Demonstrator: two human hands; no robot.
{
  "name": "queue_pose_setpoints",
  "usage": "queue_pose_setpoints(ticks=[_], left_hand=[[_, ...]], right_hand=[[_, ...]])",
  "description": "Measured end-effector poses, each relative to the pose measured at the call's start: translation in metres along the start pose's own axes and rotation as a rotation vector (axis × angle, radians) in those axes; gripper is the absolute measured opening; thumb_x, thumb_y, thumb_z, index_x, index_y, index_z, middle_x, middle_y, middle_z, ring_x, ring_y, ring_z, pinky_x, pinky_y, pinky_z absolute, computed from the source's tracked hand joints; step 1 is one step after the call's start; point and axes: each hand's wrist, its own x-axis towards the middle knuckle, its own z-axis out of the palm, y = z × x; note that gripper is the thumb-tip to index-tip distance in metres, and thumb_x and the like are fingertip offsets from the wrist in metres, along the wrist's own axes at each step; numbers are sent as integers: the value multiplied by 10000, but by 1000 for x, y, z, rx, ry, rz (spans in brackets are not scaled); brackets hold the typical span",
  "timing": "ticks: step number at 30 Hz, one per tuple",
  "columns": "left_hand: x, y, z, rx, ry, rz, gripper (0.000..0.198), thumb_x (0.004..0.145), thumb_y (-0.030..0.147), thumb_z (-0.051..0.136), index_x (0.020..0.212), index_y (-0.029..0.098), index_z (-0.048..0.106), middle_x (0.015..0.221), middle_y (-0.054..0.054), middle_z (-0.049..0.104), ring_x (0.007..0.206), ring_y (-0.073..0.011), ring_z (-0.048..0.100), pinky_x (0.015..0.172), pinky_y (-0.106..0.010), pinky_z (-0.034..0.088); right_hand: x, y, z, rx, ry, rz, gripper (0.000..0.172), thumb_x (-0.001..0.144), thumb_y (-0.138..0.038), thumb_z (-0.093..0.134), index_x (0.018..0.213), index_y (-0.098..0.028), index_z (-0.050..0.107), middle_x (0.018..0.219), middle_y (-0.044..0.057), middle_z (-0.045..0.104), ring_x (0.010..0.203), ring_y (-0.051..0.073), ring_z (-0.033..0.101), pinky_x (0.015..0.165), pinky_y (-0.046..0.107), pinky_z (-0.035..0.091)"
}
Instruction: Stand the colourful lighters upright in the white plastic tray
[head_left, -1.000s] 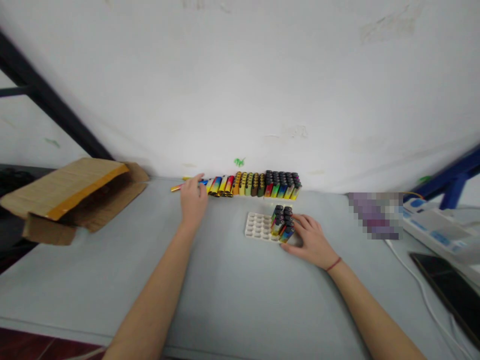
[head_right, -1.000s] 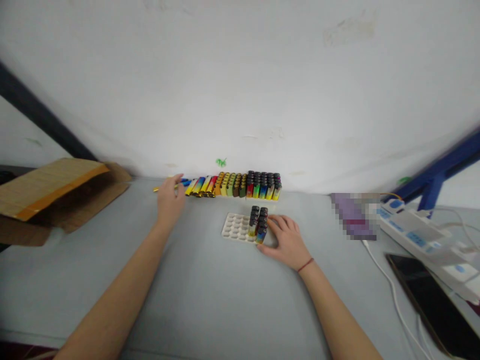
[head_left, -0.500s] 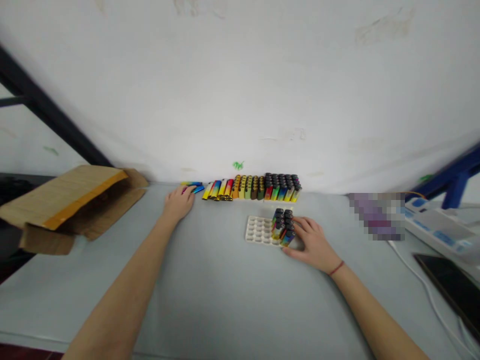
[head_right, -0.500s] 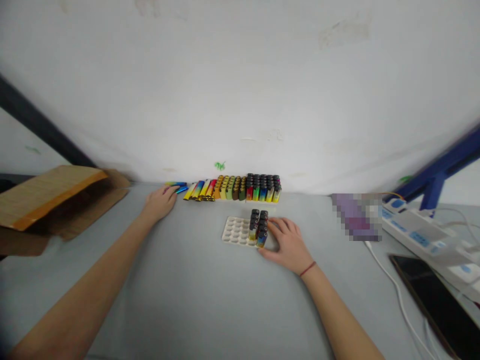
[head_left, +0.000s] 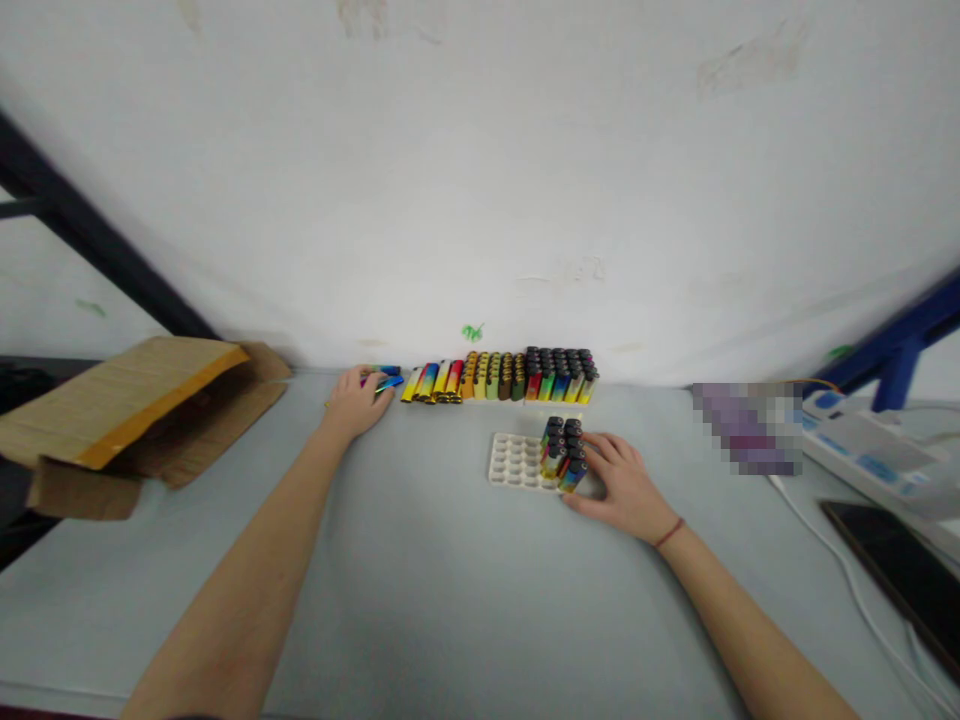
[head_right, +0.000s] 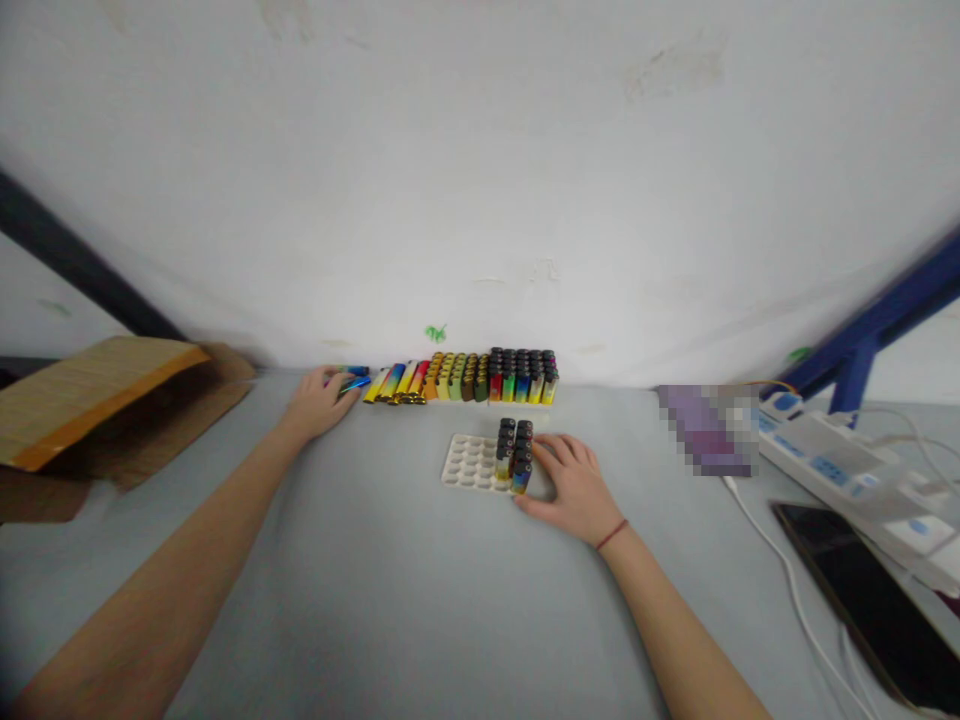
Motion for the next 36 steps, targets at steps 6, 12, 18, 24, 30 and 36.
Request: queue_pose_setpoints(ticks=[6,12,18,24,30,36], left_hand=[[1,2,-6,-37,-65,32,485,918,405,349,1340,208,484,1410,-107,488,1291,-274,427,1075,-471,309],[-3,11,-12,51,-46,-87,541,884,501,405,1296,183,554,1373,-153,493,1256,-333,438,1043,-476,328],[-25,22,-24,23,-109,-307,574,902,538,347,1316,181,524,1368,-174,508,1206,-387,452,965,-566,363],[-76,47,-40,60,-49,-396,528,925,462,350,1321,158,520,1314,-193,533,1155,-385,474,910,-525,392],[-112,92,-44,49,9,-346,517,924,450,358,1298,145,544,1272,-202,551,1117,-382,483,869,-515,395],[-96,138,-35,-42,22,-291,547,912,411,374,1333,90,513,1310,-230,525,1153,-390,468,892,-515,392]], right_hand=[[-1,0,0,-8,2,-2,606,767,-547,648,1248,-183,582,1300,134,562,1183,327,450,990,486,392],[-1,0,0,-2,-1,-1,605,771,-549,643,1253,-191,574,1305,129,559,1180,328,450,981,491,395],[0,0,0,1,-7,-3,599,774,-552,641,1233,-171,581,1305,133,559,1178,328,445,992,494,381],[1,1,1,0,-3,3,596,781,-574,620,1229,-183,583,1308,129,561,1172,328,454,985,498,384],[1,4,3,-1,11,-10,588,780,-586,612,1234,-212,592,1303,125,565,1172,329,460,969,498,393],[2,4,3,4,-1,-2,612,786,-594,601,1241,-184,584,1303,133,563,1165,328,457,972,499,389]])
